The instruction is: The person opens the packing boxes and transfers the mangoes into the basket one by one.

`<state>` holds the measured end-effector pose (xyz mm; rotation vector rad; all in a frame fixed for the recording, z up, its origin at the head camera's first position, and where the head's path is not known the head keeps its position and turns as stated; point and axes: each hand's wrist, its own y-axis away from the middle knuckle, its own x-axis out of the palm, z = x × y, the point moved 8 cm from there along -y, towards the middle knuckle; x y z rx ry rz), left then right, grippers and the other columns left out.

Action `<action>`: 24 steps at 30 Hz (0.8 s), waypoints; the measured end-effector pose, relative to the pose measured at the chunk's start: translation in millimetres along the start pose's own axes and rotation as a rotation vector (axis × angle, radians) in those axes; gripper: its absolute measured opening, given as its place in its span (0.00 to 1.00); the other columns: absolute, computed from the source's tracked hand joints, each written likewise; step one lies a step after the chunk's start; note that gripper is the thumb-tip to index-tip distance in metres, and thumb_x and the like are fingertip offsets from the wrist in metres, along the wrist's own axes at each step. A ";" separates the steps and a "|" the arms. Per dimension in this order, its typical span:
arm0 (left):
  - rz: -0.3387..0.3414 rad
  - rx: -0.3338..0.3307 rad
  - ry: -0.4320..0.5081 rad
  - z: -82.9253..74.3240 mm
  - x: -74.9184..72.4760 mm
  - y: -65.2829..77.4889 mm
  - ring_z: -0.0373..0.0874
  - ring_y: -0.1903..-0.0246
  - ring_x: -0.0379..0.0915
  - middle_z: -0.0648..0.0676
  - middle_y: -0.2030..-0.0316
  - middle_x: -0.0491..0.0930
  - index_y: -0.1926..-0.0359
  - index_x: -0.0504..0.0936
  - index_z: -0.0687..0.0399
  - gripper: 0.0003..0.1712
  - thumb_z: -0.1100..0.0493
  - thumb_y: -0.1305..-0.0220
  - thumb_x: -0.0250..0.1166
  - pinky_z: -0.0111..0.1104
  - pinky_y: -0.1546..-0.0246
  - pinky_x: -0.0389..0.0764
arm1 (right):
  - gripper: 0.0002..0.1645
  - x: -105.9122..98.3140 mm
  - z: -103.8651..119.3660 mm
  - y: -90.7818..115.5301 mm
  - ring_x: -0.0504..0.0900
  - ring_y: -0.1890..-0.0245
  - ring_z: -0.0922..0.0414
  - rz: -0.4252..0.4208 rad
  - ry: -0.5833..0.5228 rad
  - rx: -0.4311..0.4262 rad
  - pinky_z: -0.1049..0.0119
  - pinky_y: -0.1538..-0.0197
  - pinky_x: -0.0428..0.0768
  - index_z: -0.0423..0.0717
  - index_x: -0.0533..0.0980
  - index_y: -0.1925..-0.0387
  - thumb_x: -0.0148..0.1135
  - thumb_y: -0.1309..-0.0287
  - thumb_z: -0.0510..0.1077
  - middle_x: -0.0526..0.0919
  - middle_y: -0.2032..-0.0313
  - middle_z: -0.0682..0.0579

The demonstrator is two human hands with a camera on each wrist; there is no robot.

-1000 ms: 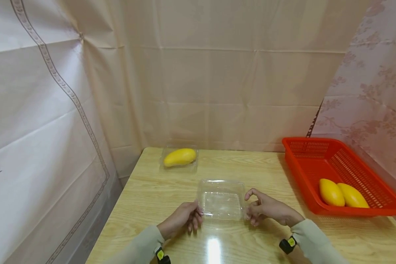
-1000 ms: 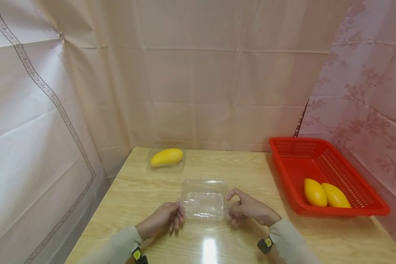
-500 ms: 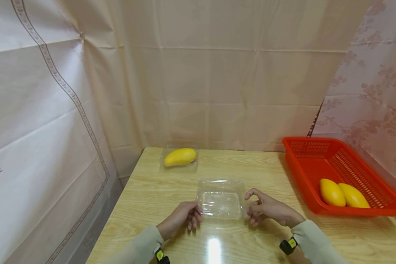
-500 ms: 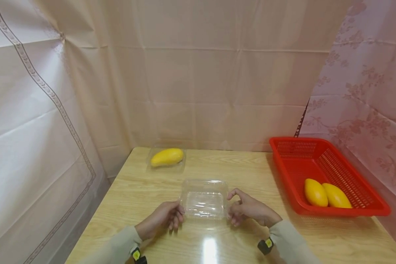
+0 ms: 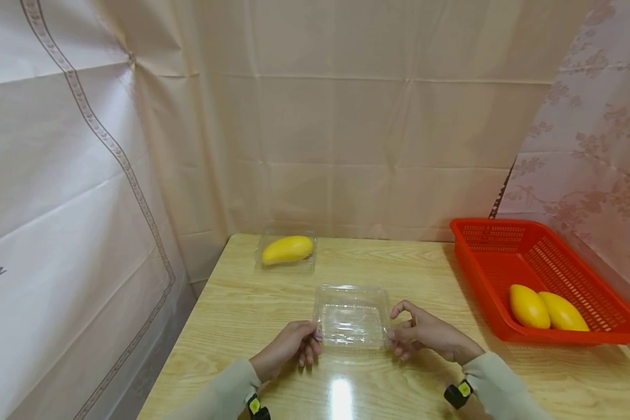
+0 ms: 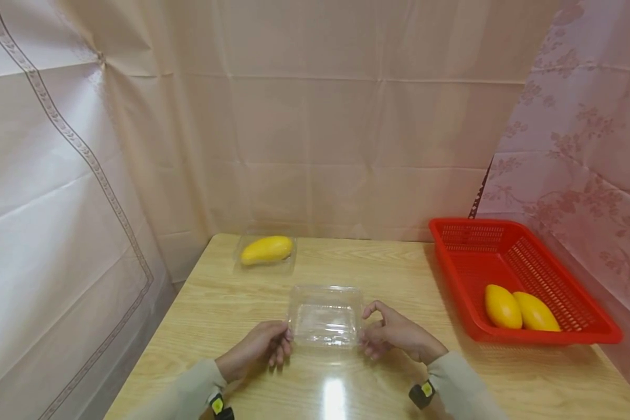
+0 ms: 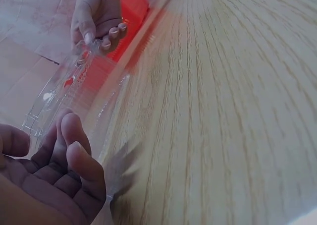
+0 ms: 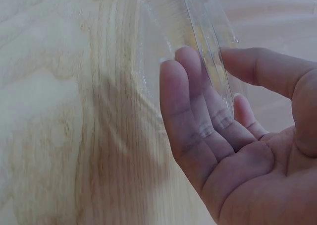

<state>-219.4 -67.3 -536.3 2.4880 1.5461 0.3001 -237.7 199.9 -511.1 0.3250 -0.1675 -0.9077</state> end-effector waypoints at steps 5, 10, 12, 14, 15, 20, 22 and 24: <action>0.013 -0.002 0.003 1.2 1.5 0.4 0.37 0.79 0.75 0.53 0.71 0.82 0.54 0.79 0.71 0.26 0.50 0.18 0.47 0.27 0.79 0.74 | 0.27 0.5 0.2 0.9 0.84 0.70 0.52 -0.011 -0.006 0.004 0.55 0.63 0.87 0.34 0.54 0.43 0.62 0.29 0.37 0.86 0.61 0.34; 0.026 -0.001 0.013 1.4 3.4 0.6 0.38 0.78 0.75 0.54 0.71 0.82 0.53 0.79 0.69 0.27 0.48 0.18 0.47 0.28 0.79 0.74 | 0.29 -0.1 2.2 2.4 0.83 0.70 0.52 -0.032 -0.001 0.000 0.55 0.63 0.87 0.33 0.54 0.42 0.62 0.29 0.38 0.86 0.62 0.36; 0.030 -0.001 0.015 1.5 3.9 0.7 0.38 0.78 0.75 0.53 0.71 0.82 0.54 0.80 0.68 0.27 0.48 0.18 0.47 0.28 0.79 0.74 | 0.29 -0.7 2.8 2.6 0.82 0.70 0.53 -0.043 -0.003 -0.003 0.56 0.63 0.87 0.33 0.55 0.41 0.62 0.29 0.38 0.86 0.62 0.37; 0.033 -0.003 0.018 1.6 4.4 0.8 0.38 0.78 0.75 0.53 0.71 0.82 0.54 0.80 0.68 0.26 0.48 0.18 0.47 0.28 0.79 0.74 | 0.28 -1.1 2.6 2.2 0.81 0.70 0.54 -0.048 -0.007 -0.009 0.57 0.64 0.86 0.33 0.55 0.41 0.62 0.29 0.38 0.86 0.63 0.38; 0.035 -0.003 0.018 1.7 4.6 0.9 0.38 0.78 0.75 0.53 0.71 0.82 0.54 0.80 0.68 0.26 0.48 0.18 0.47 0.27 0.79 0.74 | 0.28 -1.0 2.4 1.9 0.80 0.71 0.54 -0.050 -0.009 -0.011 0.58 0.64 0.86 0.33 0.55 0.41 0.62 0.29 0.37 0.86 0.63 0.38; 0.032 -0.004 0.016 1.9 4.7 1.3 0.37 0.79 0.74 0.52 0.72 0.82 0.54 0.80 0.69 0.26 0.49 0.19 0.48 0.27 0.79 0.73 | 0.28 -2.0 -0.3 0.4 0.78 0.73 0.56 -0.067 -0.015 -0.017 0.61 0.66 0.84 0.33 0.54 0.42 0.61 0.29 0.36 0.86 0.64 0.39; 0.026 -0.003 0.015 1.8 4.1 1.1 0.37 0.79 0.74 0.52 0.72 0.82 0.54 0.79 0.69 0.26 0.48 0.19 0.48 0.27 0.79 0.73 | 0.28 -2.8 -0.8 0.3 0.78 0.72 0.56 -0.082 -0.019 -0.016 0.62 0.67 0.84 0.34 0.54 0.41 0.61 0.29 0.36 0.86 0.64 0.40; 0.020 -0.001 0.016 1.5 3.4 0.8 0.37 0.79 0.74 0.53 0.72 0.82 0.54 0.79 0.70 0.26 0.48 0.19 0.49 0.27 0.79 0.73 | 0.28 -3.7 -1.2 0.3 0.78 0.72 0.56 -0.094 -0.022 -0.015 0.62 0.67 0.83 0.34 0.53 0.42 0.61 0.30 0.36 0.85 0.63 0.40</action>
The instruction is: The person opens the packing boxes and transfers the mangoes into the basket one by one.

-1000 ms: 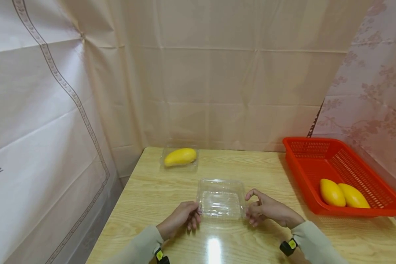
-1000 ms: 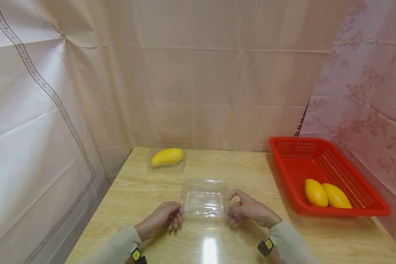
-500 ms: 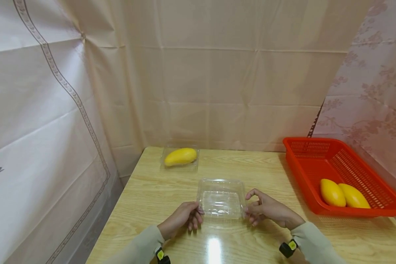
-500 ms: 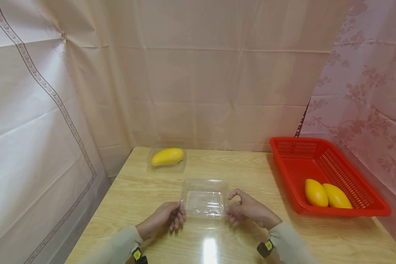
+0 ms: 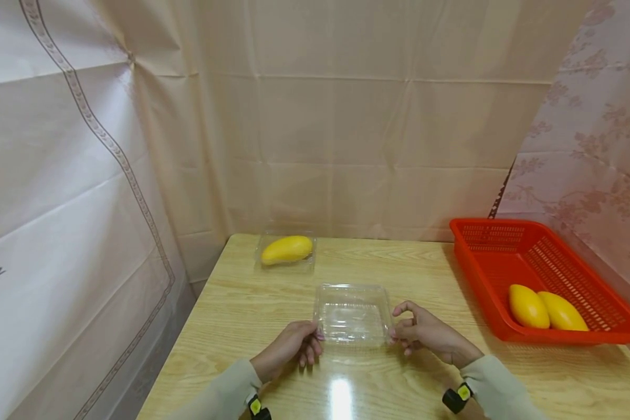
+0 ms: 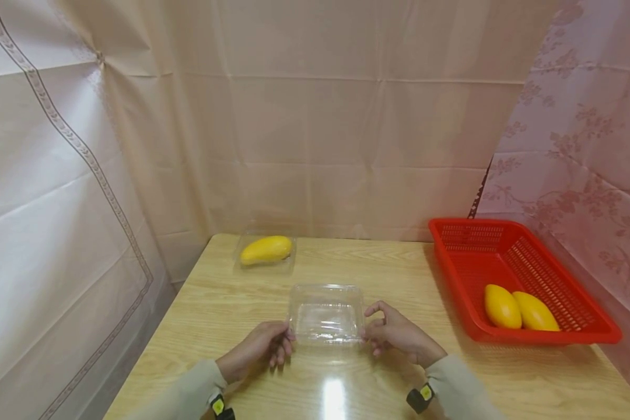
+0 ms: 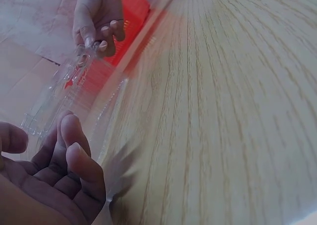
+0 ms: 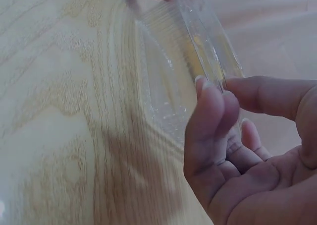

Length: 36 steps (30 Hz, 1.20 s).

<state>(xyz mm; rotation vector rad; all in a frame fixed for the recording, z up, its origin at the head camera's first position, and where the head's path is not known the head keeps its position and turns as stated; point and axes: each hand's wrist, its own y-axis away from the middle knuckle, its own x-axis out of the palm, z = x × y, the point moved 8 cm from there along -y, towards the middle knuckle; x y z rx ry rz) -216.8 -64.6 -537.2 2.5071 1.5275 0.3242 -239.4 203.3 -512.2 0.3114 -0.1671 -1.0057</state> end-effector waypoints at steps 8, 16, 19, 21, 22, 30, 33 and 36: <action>-0.013 -0.008 -0.010 -0.1 -2.2 -0.2 0.37 0.79 0.73 0.52 0.72 0.81 0.54 0.79 0.68 0.25 0.48 0.19 0.49 0.26 0.79 0.72 | 0.27 -1.0 -2.2 -0.9 0.84 0.63 0.52 -0.027 -0.028 0.008 0.66 0.70 0.80 0.35 0.54 0.42 0.59 0.32 0.32 0.85 0.63 0.43; -0.015 -0.005 -0.003 -0.4 -2.1 -0.5 0.36 0.79 0.73 0.52 0.72 0.81 0.54 0.79 0.69 0.24 0.49 0.18 0.49 0.25 0.80 0.72 | 0.27 -1.2 -2.7 -0.8 0.84 0.65 0.52 -0.034 -0.057 0.011 0.67 0.72 0.80 0.36 0.55 0.44 0.61 0.33 0.32 0.86 0.63 0.42; -0.011 -0.005 -0.001 -0.3 -2.1 -0.3 0.36 0.79 0.73 0.52 0.72 0.81 0.54 0.79 0.69 0.25 0.49 0.18 0.49 0.25 0.79 0.72 | 0.27 -1.4 -2.9 -0.3 0.84 0.66 0.53 -0.036 -0.062 0.009 0.68 0.73 0.80 0.36 0.56 0.44 0.62 0.34 0.32 0.87 0.64 0.42; -0.008 -0.007 0.000 -0.1 -2.1 -0.2 0.36 0.79 0.73 0.52 0.72 0.81 0.53 0.79 0.69 0.25 0.48 0.18 0.49 0.25 0.79 0.73 | 0.27 -1.4 -3.2 -0.1 0.84 0.66 0.53 -0.036 -0.068 0.007 0.68 0.73 0.80 0.36 0.56 0.45 0.63 0.34 0.32 0.87 0.64 0.42; -0.006 -0.004 0.000 -0.1 -2.0 -0.2 0.36 0.79 0.73 0.52 0.72 0.81 0.53 0.79 0.69 0.25 0.48 0.18 0.49 0.26 0.79 0.73 | 0.27 -1.4 -3.3 0.1 0.84 0.66 0.53 -0.036 -0.072 0.006 0.68 0.73 0.80 0.36 0.56 0.45 0.63 0.34 0.32 0.87 0.64 0.42; 0.002 0.022 -0.002 -1.3 -2.0 1.2 0.39 0.77 0.75 0.55 0.69 0.81 0.52 0.78 0.70 0.27 0.49 0.16 0.44 0.28 0.77 0.74 | 0.28 0.6 -2.3 1.3 0.85 0.66 0.53 -0.032 -0.091 0.000 0.69 0.74 0.81 0.35 0.54 0.45 0.62 0.35 0.30 0.87 0.65 0.43; 0.010 0.024 0.004 -2.1 -1.7 1.6 0.39 0.76 0.75 0.55 0.69 0.81 0.50 0.77 0.71 0.25 0.51 0.17 0.44 0.28 0.77 0.74 | 0.27 0.8 -2.7 0.8 0.84 0.67 0.54 -0.034 -0.097 -0.002 0.69 0.74 0.81 0.35 0.54 0.45 0.61 0.35 0.29 0.86 0.65 0.43; 0.012 0.024 0.005 -3.0 -1.4 1.3 0.38 0.77 0.75 0.55 0.69 0.81 0.50 0.77 0.72 0.24 0.54 0.16 0.44 0.27 0.77 0.74 | 0.26 0.0 -4.0 0.6 0.84 0.68 0.54 -0.034 -0.103 -0.002 0.69 0.75 0.81 0.36 0.54 0.46 0.60 0.36 0.29 0.87 0.65 0.43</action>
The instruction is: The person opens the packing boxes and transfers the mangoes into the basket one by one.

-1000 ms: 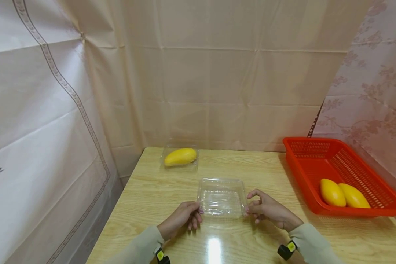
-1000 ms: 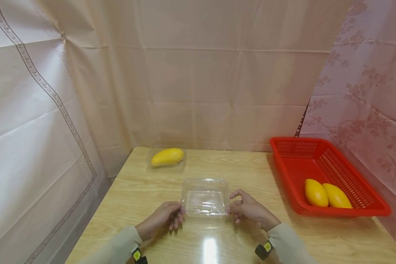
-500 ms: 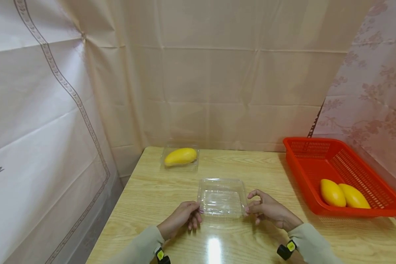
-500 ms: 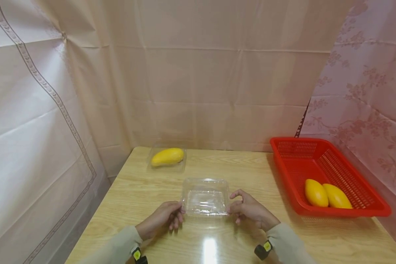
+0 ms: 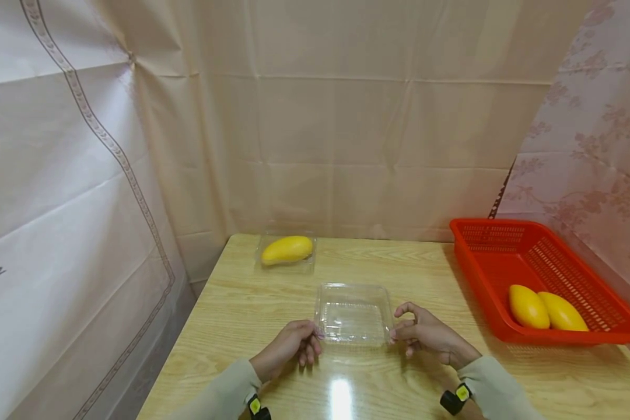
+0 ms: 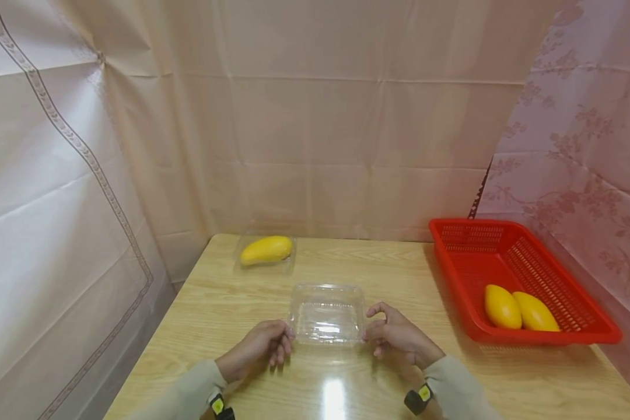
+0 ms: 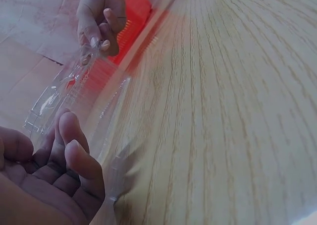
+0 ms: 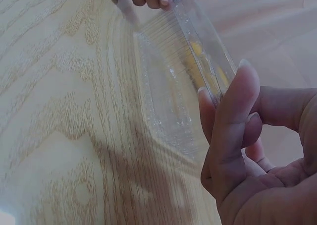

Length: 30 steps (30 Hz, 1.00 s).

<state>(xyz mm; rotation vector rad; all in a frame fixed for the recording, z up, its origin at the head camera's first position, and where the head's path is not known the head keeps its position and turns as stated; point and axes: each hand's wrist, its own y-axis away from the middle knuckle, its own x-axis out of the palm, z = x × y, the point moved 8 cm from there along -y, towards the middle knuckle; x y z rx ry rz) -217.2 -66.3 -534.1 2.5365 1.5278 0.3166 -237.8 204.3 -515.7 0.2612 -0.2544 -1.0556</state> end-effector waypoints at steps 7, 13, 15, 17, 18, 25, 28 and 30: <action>-0.002 -0.004 0.005 -0.1 1.1 -0.1 0.38 0.77 0.75 0.56 0.69 0.82 0.50 0.77 0.72 0.23 0.55 0.17 0.45 0.27 0.78 0.74 | 0.26 -0.3 -1.6 1.6 0.78 0.77 0.59 0.006 0.012 0.006 0.69 0.75 0.80 0.36 0.55 0.45 0.61 0.34 0.30 0.86 0.65 0.43; -0.013 -0.007 0.009 1.3 1.3 0.9 0.39 0.77 0.75 0.57 0.68 0.82 0.49 0.76 0.70 0.19 0.56 0.17 0.46 0.27 0.78 0.73 | 0.31 -2.3 -4.8 3.0 0.72 0.76 0.60 -0.012 0.048 0.017 0.68 0.74 0.80 0.36 0.53 0.42 0.63 0.34 0.34 0.86 0.64 0.44; -0.017 -0.010 0.012 1.9 1.1 0.7 0.39 0.77 0.75 0.57 0.67 0.81 0.49 0.76 0.70 0.18 0.57 0.17 0.47 0.27 0.78 0.73 | 0.33 -2.8 -5.7 3.7 0.73 0.75 0.60 -0.020 0.055 0.016 0.67 0.74 0.81 0.35 0.52 0.39 0.63 0.33 0.35 0.86 0.62 0.44; -0.022 -0.009 0.011 2.2 0.7 0.1 0.40 0.77 0.74 0.57 0.67 0.81 0.50 0.76 0.70 0.18 0.57 0.17 0.48 0.27 0.78 0.73 | 0.34 -3.8 -6.4 4.3 0.73 0.75 0.60 -0.030 0.058 0.016 0.67 0.74 0.81 0.34 0.51 0.37 0.62 0.32 0.35 0.86 0.61 0.42; -0.024 -0.008 0.010 1.9 0.6 -0.3 0.40 0.77 0.74 0.57 0.68 0.81 0.50 0.76 0.69 0.18 0.56 0.17 0.47 0.27 0.78 0.73 | 0.35 -4.3 -6.4 4.4 0.74 0.75 0.60 -0.035 0.061 0.013 0.67 0.74 0.81 0.34 0.51 0.37 0.62 0.32 0.35 0.86 0.61 0.41; -0.039 -0.011 0.007 0.4 -0.4 -4.3 0.39 0.78 0.75 0.55 0.69 0.81 0.51 0.77 0.68 0.27 0.47 0.16 0.45 0.27 0.78 0.74 | 0.34 -7.1 -2.4 5.5 0.76 0.73 0.59 -0.043 0.073 -0.019 0.67 0.73 0.82 0.33 0.51 0.35 0.60 0.30 0.35 0.85 0.58 0.39; -0.050 -0.010 -0.013 0.5 -0.3 -6.4 0.39 0.78 0.74 0.55 0.69 0.81 0.52 0.77 0.68 0.23 0.49 0.18 0.50 0.27 0.78 0.74 | 0.34 -7.8 -1.1 5.8 0.76 0.72 0.59 -0.043 0.065 -0.028 0.67 0.72 0.82 0.33 0.50 0.34 0.59 0.29 0.35 0.85 0.57 0.39; -0.057 -0.010 -0.026 0.6 -0.4 -7.8 0.39 0.79 0.74 0.56 0.70 0.82 0.52 0.78 0.68 0.21 0.51 0.19 0.53 0.27 0.78 0.73 | 0.34 -8.7 -0.2 5.7 0.76 0.72 0.59 -0.048 0.059 -0.031 0.67 0.72 0.82 0.33 0.50 0.34 0.59 0.29 0.35 0.85 0.57 0.39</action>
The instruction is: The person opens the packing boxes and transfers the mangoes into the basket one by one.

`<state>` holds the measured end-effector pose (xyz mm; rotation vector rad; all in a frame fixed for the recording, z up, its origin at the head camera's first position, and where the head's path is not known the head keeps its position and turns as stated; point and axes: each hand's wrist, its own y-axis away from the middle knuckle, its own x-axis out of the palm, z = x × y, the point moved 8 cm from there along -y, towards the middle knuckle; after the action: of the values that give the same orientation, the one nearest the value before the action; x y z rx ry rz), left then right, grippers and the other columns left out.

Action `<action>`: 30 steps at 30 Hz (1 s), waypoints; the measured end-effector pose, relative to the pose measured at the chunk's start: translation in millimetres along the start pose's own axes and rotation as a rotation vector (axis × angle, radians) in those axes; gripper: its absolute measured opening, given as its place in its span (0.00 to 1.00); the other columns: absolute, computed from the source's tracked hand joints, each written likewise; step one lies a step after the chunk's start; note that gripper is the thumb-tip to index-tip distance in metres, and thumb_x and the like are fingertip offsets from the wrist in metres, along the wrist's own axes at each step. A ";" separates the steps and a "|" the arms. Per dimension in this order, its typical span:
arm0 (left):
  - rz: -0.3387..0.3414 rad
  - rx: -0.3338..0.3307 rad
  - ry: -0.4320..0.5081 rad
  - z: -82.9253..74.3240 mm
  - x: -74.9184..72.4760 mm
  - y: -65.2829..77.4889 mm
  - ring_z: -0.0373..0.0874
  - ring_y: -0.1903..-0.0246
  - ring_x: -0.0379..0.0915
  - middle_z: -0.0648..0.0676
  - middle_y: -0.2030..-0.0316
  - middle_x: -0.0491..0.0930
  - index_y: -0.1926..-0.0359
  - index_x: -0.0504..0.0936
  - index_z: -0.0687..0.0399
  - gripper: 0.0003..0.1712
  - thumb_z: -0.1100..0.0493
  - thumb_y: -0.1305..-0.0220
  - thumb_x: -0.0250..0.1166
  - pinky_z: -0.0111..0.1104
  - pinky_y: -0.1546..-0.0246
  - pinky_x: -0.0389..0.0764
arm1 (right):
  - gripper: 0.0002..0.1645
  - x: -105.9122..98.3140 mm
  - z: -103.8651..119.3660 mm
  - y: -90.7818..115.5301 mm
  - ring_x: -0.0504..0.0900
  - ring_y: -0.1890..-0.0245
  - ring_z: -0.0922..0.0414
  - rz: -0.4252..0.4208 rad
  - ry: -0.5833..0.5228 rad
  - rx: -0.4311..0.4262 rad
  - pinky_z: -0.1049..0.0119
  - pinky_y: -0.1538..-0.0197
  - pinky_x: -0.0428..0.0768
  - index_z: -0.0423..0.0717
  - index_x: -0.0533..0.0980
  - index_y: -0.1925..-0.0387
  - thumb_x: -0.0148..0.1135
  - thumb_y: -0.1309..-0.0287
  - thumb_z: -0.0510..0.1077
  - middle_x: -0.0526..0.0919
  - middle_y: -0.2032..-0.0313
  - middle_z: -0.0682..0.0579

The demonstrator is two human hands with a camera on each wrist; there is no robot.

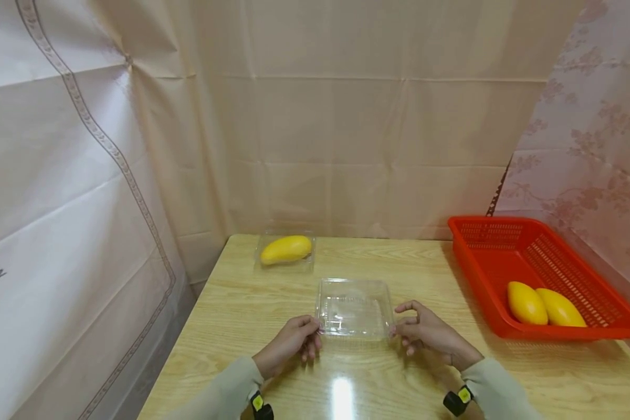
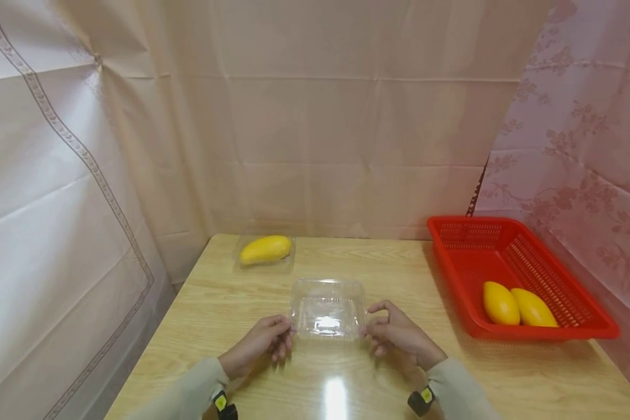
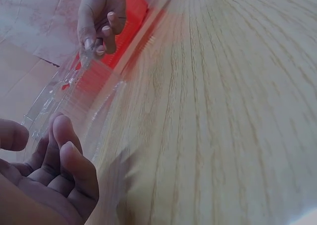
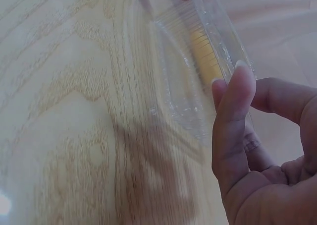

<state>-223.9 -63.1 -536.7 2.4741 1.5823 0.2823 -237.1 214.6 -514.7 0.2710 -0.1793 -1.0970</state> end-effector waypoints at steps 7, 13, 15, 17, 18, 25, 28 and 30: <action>-0.008 0.026 -0.009 -4.0 1.1 -6.9 0.39 0.78 0.73 0.57 0.70 0.81 0.51 0.77 0.70 0.21 0.52 0.20 0.53 0.27 0.78 0.73 | 0.37 -7.0 3.1 -3.1 0.78 0.72 0.58 -0.045 0.009 -0.004 0.66 0.69 0.83 0.33 0.51 0.33 0.63 0.30 0.38 0.85 0.59 0.40; 0.002 0.053 -0.019 -12.9 4.2 -17.3 0.39 0.78 0.72 0.58 0.69 0.81 0.49 0.76 0.71 0.22 0.52 0.19 0.52 0.27 0.78 0.73 | 0.39 -17.0 7.7 -6.1 0.79 0.70 0.57 -0.093 0.015 -0.031 0.66 0.65 0.83 0.31 0.53 0.29 0.64 0.30 0.38 0.85 0.57 0.40; 0.007 0.072 -0.024 -15.8 5.2 -23.3 0.39 0.79 0.72 0.58 0.69 0.80 0.50 0.75 0.73 0.22 0.53 0.18 0.51 0.27 0.78 0.73 | 0.39 -20.8 10.3 -6.8 0.79 0.69 0.57 -0.113 0.020 -0.044 0.66 0.64 0.84 0.31 0.53 0.28 0.63 0.30 0.38 0.85 0.57 0.39; 0.006 0.090 -0.031 -19.2 5.8 -29.4 0.39 0.79 0.72 0.59 0.69 0.80 0.50 0.75 0.74 0.22 0.53 0.18 0.51 0.28 0.78 0.73 | 0.38 -24.6 13.1 -8.5 0.79 0.69 0.56 -0.131 0.025 -0.056 0.66 0.64 0.84 0.31 0.54 0.28 0.62 0.29 0.37 0.85 0.57 0.39; 0.004 0.101 -0.039 -20.8 6.0 -32.8 0.39 0.79 0.72 0.60 0.69 0.80 0.50 0.75 0.74 0.22 0.53 0.18 0.51 0.28 0.78 0.73 | 0.38 -26.6 14.5 -9.3 0.79 0.69 0.56 -0.141 0.030 -0.061 0.65 0.64 0.84 0.31 0.54 0.28 0.62 0.29 0.37 0.86 0.57 0.39; -0.017 0.103 -0.073 -29.7 6.2 -56.8 0.40 0.78 0.72 0.59 0.68 0.81 0.49 0.75 0.73 0.23 0.52 0.17 0.50 0.29 0.77 0.74 | 0.37 -44.9 22.8 -15.7 0.81 0.67 0.55 -0.250 0.090 -0.088 0.61 0.61 0.85 0.32 0.60 0.26 0.63 0.29 0.40 0.85 0.57 0.40; -0.029 0.104 -0.093 -33.3 7.0 -67.6 0.41 0.77 0.73 0.59 0.68 0.81 0.49 0.76 0.72 0.23 0.52 0.17 0.49 0.29 0.76 0.74 | 0.36 -51.1 26.3 -18.5 0.81 0.67 0.54 -0.281 0.105 -0.092 0.61 0.60 0.85 0.32 0.61 0.26 0.62 0.28 0.41 0.85 0.57 0.40; -0.037 0.106 -0.105 -35.7 7.6 -75.2 0.42 0.77 0.73 0.61 0.67 0.81 0.49 0.76 0.72 0.23 0.53 0.17 0.49 0.30 0.76 0.73 | 0.35 -55.3 28.8 -20.7 0.81 0.67 0.54 -0.294 0.110 -0.098 0.61 0.60 0.85 0.32 0.61 0.25 0.60 0.26 0.40 0.85 0.55 0.39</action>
<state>-295.7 -23.2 -521.4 2.4893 1.6374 0.0630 -287.3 251.5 -494.1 0.2743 0.0142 -1.3743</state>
